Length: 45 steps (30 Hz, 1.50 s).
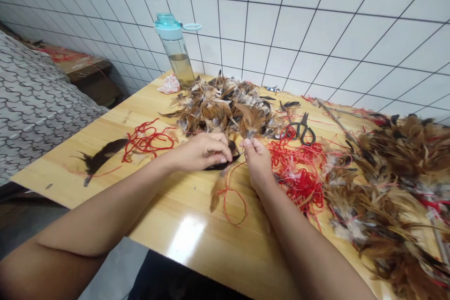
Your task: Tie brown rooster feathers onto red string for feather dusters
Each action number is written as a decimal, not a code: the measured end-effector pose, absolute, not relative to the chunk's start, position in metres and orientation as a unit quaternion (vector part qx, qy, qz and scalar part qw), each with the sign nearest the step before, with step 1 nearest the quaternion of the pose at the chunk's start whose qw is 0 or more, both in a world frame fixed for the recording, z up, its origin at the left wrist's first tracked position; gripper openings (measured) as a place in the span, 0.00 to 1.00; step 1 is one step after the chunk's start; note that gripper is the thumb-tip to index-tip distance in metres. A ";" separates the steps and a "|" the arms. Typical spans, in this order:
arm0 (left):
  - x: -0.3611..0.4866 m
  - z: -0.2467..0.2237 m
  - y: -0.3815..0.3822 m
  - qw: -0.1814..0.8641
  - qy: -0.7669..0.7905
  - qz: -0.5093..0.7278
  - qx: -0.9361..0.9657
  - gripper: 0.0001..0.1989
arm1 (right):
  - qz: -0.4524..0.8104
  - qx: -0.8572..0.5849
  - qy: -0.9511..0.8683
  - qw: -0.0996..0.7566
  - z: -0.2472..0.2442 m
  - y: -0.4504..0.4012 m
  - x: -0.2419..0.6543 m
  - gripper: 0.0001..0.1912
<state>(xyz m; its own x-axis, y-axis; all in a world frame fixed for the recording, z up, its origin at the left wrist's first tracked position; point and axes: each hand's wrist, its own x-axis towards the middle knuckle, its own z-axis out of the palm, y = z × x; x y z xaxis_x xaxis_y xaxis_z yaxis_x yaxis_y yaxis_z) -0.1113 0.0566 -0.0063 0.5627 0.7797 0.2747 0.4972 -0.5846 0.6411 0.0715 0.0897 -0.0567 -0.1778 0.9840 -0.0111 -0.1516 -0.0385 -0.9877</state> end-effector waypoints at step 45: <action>-0.085 -0.031 0.061 0.420 0.496 0.554 0.521 0.07 | 0.419 -0.426 -0.673 0.436 -0.070 0.091 0.070 0.15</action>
